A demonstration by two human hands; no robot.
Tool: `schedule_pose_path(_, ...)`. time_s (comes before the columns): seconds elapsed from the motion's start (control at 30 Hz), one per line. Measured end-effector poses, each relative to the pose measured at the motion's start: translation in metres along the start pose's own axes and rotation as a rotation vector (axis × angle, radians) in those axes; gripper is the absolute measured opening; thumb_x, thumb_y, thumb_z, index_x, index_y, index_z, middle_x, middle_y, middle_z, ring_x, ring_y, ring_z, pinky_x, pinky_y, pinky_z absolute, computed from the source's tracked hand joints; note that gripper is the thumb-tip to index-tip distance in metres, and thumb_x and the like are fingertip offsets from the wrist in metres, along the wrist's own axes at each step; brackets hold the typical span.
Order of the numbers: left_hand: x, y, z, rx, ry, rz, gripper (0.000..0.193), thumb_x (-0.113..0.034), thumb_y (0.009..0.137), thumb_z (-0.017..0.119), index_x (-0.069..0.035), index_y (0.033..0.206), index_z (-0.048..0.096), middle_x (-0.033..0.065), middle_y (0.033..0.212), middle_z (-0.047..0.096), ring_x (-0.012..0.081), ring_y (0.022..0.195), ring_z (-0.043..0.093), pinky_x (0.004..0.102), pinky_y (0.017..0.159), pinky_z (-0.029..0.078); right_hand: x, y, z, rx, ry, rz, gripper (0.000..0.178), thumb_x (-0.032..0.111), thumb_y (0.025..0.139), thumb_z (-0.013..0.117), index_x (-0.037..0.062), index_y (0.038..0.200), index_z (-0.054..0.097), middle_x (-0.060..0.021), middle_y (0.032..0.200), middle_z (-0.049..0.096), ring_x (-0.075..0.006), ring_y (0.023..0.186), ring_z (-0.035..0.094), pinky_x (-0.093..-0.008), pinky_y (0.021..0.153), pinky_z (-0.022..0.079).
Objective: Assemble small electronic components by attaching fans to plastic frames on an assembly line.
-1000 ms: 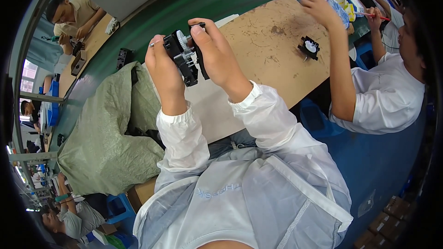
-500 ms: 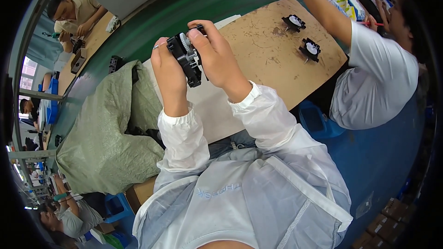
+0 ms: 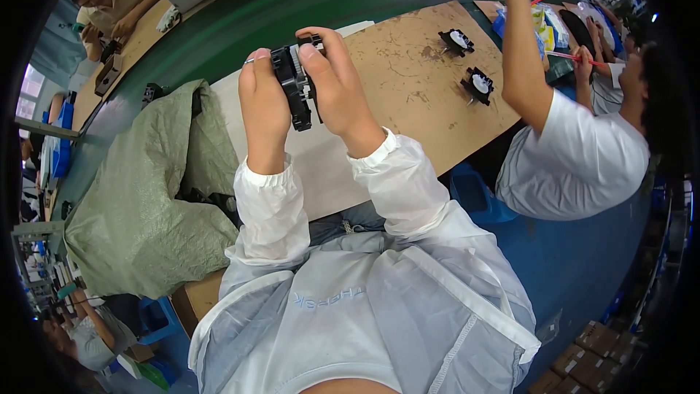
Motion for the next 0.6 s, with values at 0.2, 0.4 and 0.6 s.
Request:
schedule_pose_path(0.2, -0.019, -0.009, 0.003, -0.023, 0.165, 0.150, 0.032, -0.021, 0.103, 0.037, 0.003, 0.095, 0.056, 0.0188, 0.088, 0.065, 0.0284, 0.074, 0.058, 0.0382, 0.069, 0.047, -0.004, -0.001, 0.006, 0.112, 0.160, 0.112, 0.044, 0.036, 0.100, 0.042, 0.0034, 0.128, 0.050, -0.0098, 0.116, 0.054, -0.0165, 0.094, 0.050, -0.0291, 0.085, 0.042)
schedule_pose_path(0.4, -0.011, -0.006, 0.006, 0.036, 0.037, 0.161, 0.030, -0.023, 0.102, 0.040, 0.002, 0.101, 0.055, 0.0198, 0.090, 0.064, 0.0293, 0.076, 0.059, 0.0375, 0.071, 0.048, -0.006, -0.002, 0.007, 0.062, 0.113, 0.078, 0.049, 0.038, 0.099, 0.040, 0.0038, 0.134, 0.047, -0.0134, 0.122, 0.053, -0.0207, 0.108, 0.051, -0.0311, 0.094, 0.040)
schedule_pose_path(0.6, 0.006, -0.016, -0.004, 0.020, -0.279, 0.253, 0.031, -0.025, 0.099, 0.049, 0.003, 0.114, 0.055, 0.0171, 0.100, 0.065, 0.0254, 0.084, 0.061, 0.0327, 0.080, 0.049, -0.021, 0.009, 0.013, 0.000, 0.178, 0.031, 0.050, 0.035, 0.100, 0.041, 0.0040, 0.139, 0.041, -0.0168, 0.130, 0.051, -0.0258, 0.117, 0.049, -0.0359, 0.100, 0.039)
Point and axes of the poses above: each hand's wrist, its own y-axis towards the middle knuckle, its own z-axis out of the palm, x = y × z, the point moved 5 cm from there along y, towards the middle knuckle
